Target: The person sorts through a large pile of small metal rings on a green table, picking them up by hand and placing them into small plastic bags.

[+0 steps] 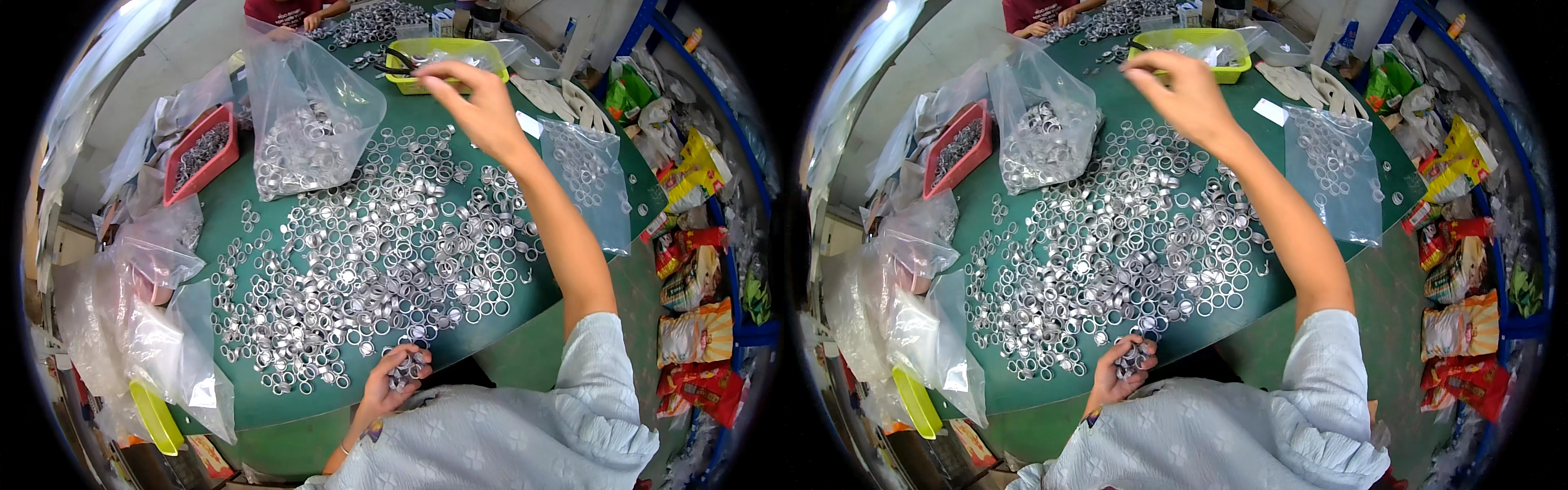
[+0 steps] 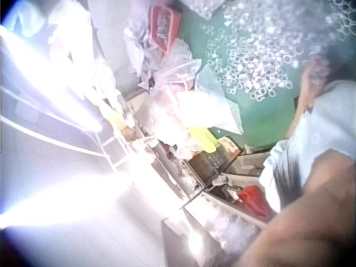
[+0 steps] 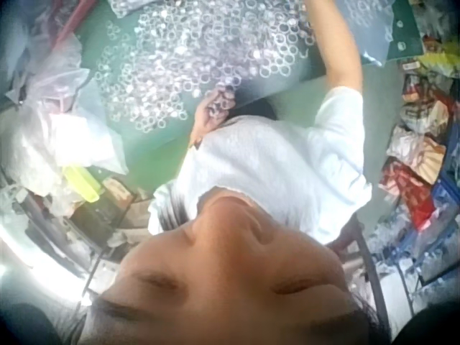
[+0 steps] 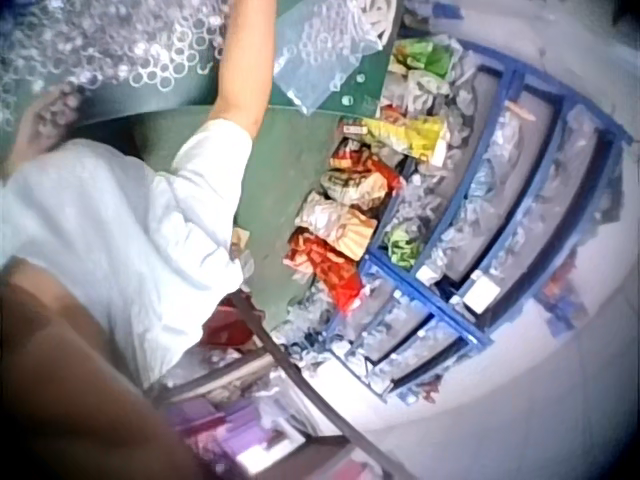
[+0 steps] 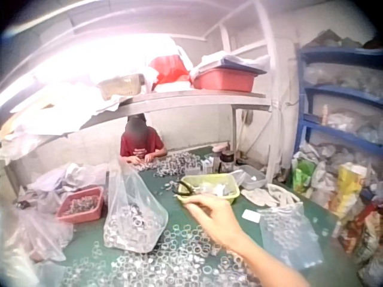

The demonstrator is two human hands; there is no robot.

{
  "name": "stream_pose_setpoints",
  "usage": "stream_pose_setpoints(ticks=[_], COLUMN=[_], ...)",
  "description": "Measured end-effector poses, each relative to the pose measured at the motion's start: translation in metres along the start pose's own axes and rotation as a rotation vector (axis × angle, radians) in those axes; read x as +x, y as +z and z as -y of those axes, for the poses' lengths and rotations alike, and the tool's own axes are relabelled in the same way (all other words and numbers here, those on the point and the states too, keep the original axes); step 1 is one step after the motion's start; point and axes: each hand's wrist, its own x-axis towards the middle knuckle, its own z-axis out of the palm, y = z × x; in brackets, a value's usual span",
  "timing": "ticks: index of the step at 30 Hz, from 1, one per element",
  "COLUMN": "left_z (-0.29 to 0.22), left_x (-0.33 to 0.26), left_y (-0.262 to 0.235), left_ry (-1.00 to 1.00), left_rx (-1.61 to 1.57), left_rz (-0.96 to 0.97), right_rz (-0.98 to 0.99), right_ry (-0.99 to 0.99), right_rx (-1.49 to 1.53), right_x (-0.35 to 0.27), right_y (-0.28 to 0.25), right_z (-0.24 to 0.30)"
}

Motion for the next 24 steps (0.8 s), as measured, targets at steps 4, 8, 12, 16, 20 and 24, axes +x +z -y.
stream_pose_setpoints(ticks=[4,8,12,16,20,24], left_z=[0.004,0.006,0.004,0.002,0.002,0.001], left_x=[0.008,0.013,0.014,0.017,0.017,0.017], left_y=[0.006,0.014,0.009,0.011,0.013,0.015], left_ry=[-0.044,-0.043,-0.02,-0.015,-0.009,-0.015], left_rx=[0.039,0.045,0.042,0.076,0.105,0.114], left_rz=[0.025,0.03,0.051,0.009,0.004,0.0], right_rz=[0.093,0.668,0.685,0.718,0.918,0.916], right_ry=[0.185,0.462,0.202,0.024,-0.02,-0.143], right_rx=[-0.414,-0.652,-0.577,-0.3,-0.095,-0.182], right_x=[-0.062,-0.108,-0.143,-0.161,-0.193,-0.207], right_y=[-0.014,0.032,0.066,0.058,0.053,0.037], right_z=[-0.095,-0.105,-0.05,-0.012,0.01,0.016])
